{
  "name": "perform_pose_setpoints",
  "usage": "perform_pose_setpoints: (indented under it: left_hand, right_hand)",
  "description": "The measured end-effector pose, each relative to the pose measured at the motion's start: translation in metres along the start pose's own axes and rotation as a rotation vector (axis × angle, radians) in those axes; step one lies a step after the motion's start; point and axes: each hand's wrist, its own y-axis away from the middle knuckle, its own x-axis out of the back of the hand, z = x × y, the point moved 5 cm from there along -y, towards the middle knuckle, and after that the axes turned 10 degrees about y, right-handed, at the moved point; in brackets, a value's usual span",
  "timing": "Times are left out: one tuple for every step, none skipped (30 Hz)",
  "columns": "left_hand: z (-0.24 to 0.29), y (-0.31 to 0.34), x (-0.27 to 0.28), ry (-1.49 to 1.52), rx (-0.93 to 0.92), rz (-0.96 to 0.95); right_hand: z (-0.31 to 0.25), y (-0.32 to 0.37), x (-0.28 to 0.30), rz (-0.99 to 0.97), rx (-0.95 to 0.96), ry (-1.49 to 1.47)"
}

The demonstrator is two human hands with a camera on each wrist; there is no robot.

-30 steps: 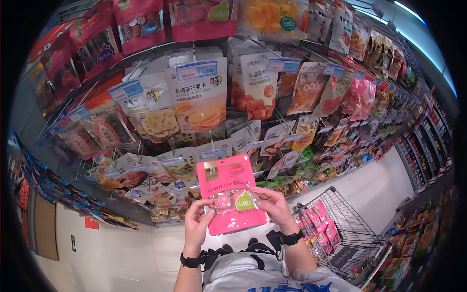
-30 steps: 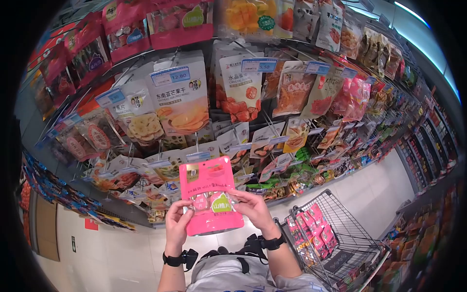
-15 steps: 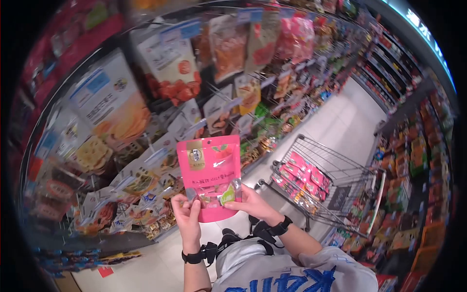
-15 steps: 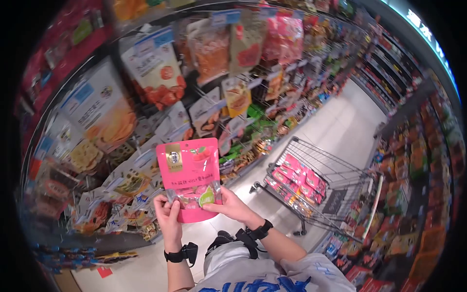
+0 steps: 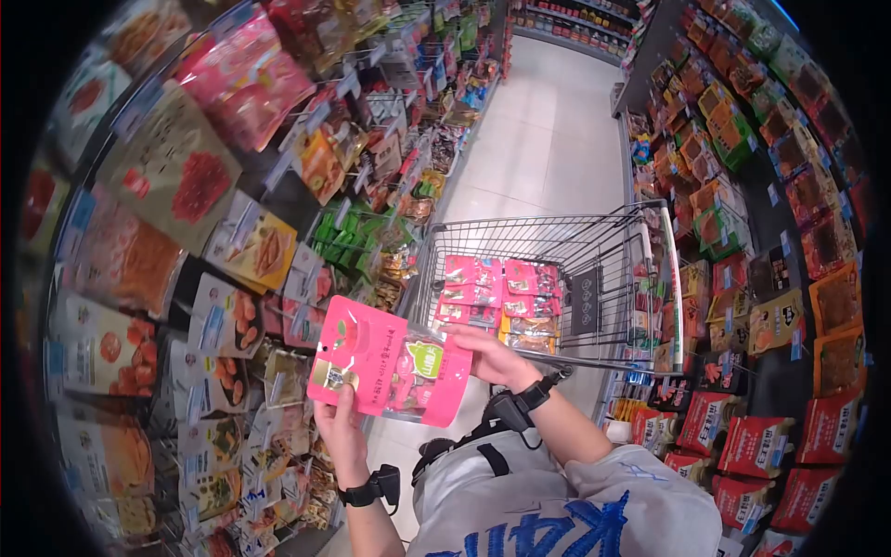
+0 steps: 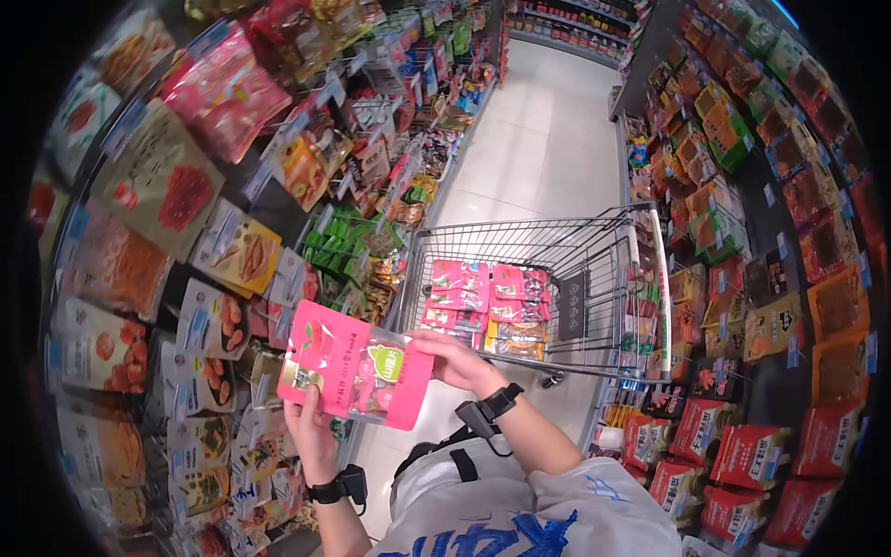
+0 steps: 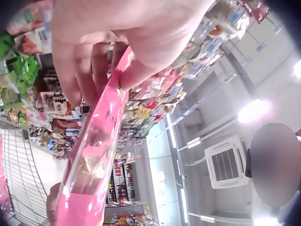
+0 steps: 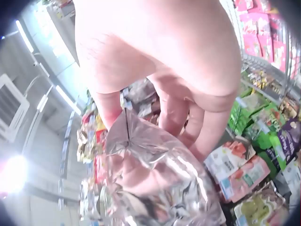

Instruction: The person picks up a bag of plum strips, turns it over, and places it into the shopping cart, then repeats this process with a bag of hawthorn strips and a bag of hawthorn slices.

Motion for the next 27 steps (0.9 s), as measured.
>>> perform_pose_setpoints:
  left_hand:
    - [-0.021, -0.012, -0.025, 0.011, 0.052, -0.024]
    - [-0.042, -0.022, -0.049, -0.001, 0.112, -0.017]
    - [-0.067, -0.032, -0.074, -0.041, 0.169, -0.037]
    - [-0.092, -0.042, -0.099, -0.08, 0.238, -0.053]
    - [-0.122, -0.056, -0.116, -0.112, 0.306, -0.069]
    - [-0.164, -0.073, -0.118, -0.224, 0.345, -0.154]
    - [-0.202, -0.086, -0.12, -0.332, 0.387, -0.24]
    - [-0.23, -0.09, -0.136, -0.4, 0.516, -0.256]
    - [-0.259, -0.094, -0.145, -0.409, 0.541, -0.254]
    - [-0.293, -0.1, -0.15, -0.495, 0.537, -0.305]
    - [-0.326, -0.105, -0.15, -0.58, 0.536, -0.355]
    - [-0.36, -0.112, -0.147, -0.694, 0.54, -0.406]
    - [-0.392, -0.117, -0.143, -0.807, 0.547, -0.457]
    - [-0.423, -0.119, -0.137, -0.874, 0.603, -0.451]
    - [-0.454, -0.123, -0.129, -0.961, 0.671, -0.451]
    - [-0.478, -0.126, -0.128, -1.012, 0.677, -0.493]
    - [-0.502, -0.129, -0.122, -1.063, 0.681, -0.538]
    - [-0.525, -0.134, -0.114, -1.064, 0.706, -0.534]
    - [-0.545, -0.139, -0.111, -1.107, 0.726, -0.56]
    - [-0.562, -0.139, -0.106, -1.15, 0.75, -0.589]
    - [-0.577, -0.144, -0.099, -1.28, 0.766, -0.555]
    - [-0.59, -0.15, -0.096, -1.352, 0.663, -0.554]
    - [-0.597, -0.153, -0.094, -1.421, 0.565, -0.553]
    - [-0.609, -0.152, -0.085, -1.418, 0.698, -0.541]
    - [-0.616, -0.155, -0.087, -1.406, 0.826, -0.533]
    - [-0.617, -0.155, -0.094, -1.393, 0.891, -0.561]
    - [-0.635, -0.156, -0.078, -1.426, 0.897, -0.633]
  right_hand:
    - [-0.013, -0.001, 0.03, 0.077, 0.018, -0.191]
    - [-0.026, 0.001, 0.06, 0.119, 0.035, -0.247]
    - [-0.036, 0.002, 0.088, 0.131, 0.038, -0.274]
    - [-0.043, 0.004, 0.124, 0.233, 0.051, -0.224]
    - [-0.048, 0.007, 0.161, 0.335, 0.06, -0.166]
    - [-0.045, 0.008, 0.202, 0.421, 0.059, -0.124]
    - [-0.038, 0.01, 0.245, 0.442, 0.055, -0.145]
    - [-0.027, 0.014, 0.288, 0.511, -0.001, -0.12]
    - [-0.021, 0.021, 0.321, 0.578, -0.059, -0.092]
    - [-0.022, 0.029, 0.342, 0.641, -0.099, -0.117]
    - [-0.017, 0.033, 0.365, 0.661, -0.116, -0.133]
    - [-0.007, 0.036, 0.391, 0.658, -0.143, -0.108]
    - [0.005, 0.039, 0.415, 0.655, -0.174, -0.086]
    - [0.016, 0.044, 0.439, 0.725, -0.209, 0.042]
    - [0.03, 0.05, 0.461, 0.796, -0.24, 0.11]
    - [0.056, 0.053, 0.491, 0.902, -0.306, 0.187]
    - [0.071, 0.057, 0.51, 1.004, -0.372, 0.266]
    - [0.087, 0.06, 0.527, 1.009, -0.395, 0.258]
    - [0.096, 0.06, 0.537, 0.986, -0.471, 0.292]
    - [0.106, 0.062, 0.542, 0.961, -0.549, 0.322]
    - [0.115, 0.062, 0.548, 0.965, -0.569, 0.315]
    - [0.115, 0.06, 0.553, 1.02, -0.601, 0.446]
    - [0.129, 0.065, 0.56, 1.072, -0.639, 0.576]
    - [0.154, 0.063, 0.574, 1.105, -0.592, 0.604]
    - [0.145, 0.064, 0.568, 1.104, -0.58, 0.607]
    - [0.144, 0.064, 0.567, 1.088, -0.628, 0.604]
    - [0.144, 0.065, 0.564, 1.068, -0.677, 0.597]
